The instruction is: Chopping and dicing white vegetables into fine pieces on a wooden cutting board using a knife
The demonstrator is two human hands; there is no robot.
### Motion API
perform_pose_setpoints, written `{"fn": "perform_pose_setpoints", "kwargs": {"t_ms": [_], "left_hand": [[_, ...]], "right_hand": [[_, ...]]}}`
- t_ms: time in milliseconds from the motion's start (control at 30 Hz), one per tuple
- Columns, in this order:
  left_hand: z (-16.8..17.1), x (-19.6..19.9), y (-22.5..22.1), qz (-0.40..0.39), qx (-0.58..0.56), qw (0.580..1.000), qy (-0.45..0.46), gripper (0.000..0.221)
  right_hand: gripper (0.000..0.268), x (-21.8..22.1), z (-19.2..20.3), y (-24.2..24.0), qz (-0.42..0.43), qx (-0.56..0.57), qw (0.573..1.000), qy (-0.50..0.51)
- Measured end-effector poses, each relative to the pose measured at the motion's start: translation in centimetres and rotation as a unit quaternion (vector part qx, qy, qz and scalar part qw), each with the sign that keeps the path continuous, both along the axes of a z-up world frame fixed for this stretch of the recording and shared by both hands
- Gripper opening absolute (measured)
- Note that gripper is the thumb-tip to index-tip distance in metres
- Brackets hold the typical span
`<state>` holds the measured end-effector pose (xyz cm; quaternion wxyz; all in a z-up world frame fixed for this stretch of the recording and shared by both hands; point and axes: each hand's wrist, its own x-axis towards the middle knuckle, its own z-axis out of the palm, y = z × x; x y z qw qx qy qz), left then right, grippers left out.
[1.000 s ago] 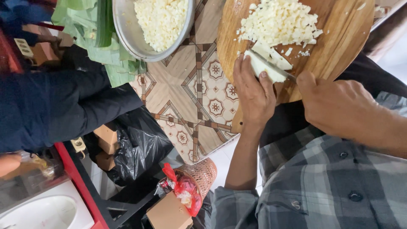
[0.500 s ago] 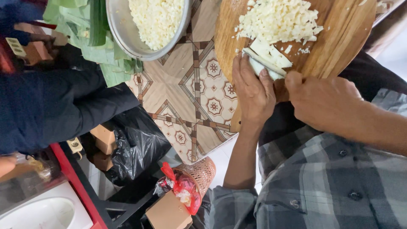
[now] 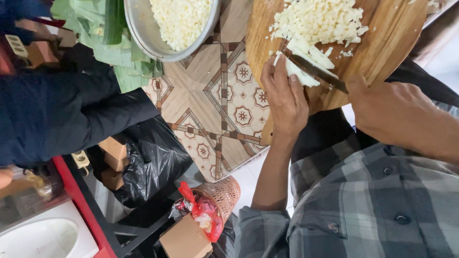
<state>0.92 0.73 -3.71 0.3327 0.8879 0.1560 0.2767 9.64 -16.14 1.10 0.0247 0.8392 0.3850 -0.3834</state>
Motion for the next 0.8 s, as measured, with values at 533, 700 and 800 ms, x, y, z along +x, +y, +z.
{"fn": "perform_pose_setpoints", "kwargs": {"t_ms": [533, 700, 800], "left_hand": [[0.3, 0.3, 0.1, 0.009, 0.026, 1.0, -0.006, 0.04], [-0.2, 0.3, 0.3, 0.007, 0.042, 0.999, -0.008, 0.042], [-0.4, 0.2, 0.5, 0.002, 0.034, 0.999, -0.006, 0.043]], "right_hand": [[0.02, -2.7, -2.1, 0.8, -0.007, 0.125, 0.985, -0.118], [0.02, -2.6, -1.9, 1.4, 0.018, 0.069, 0.992, -0.104], [0.023, -2.0, -1.7, 3.0, 0.004, 0.065, 0.992, -0.109]]}}
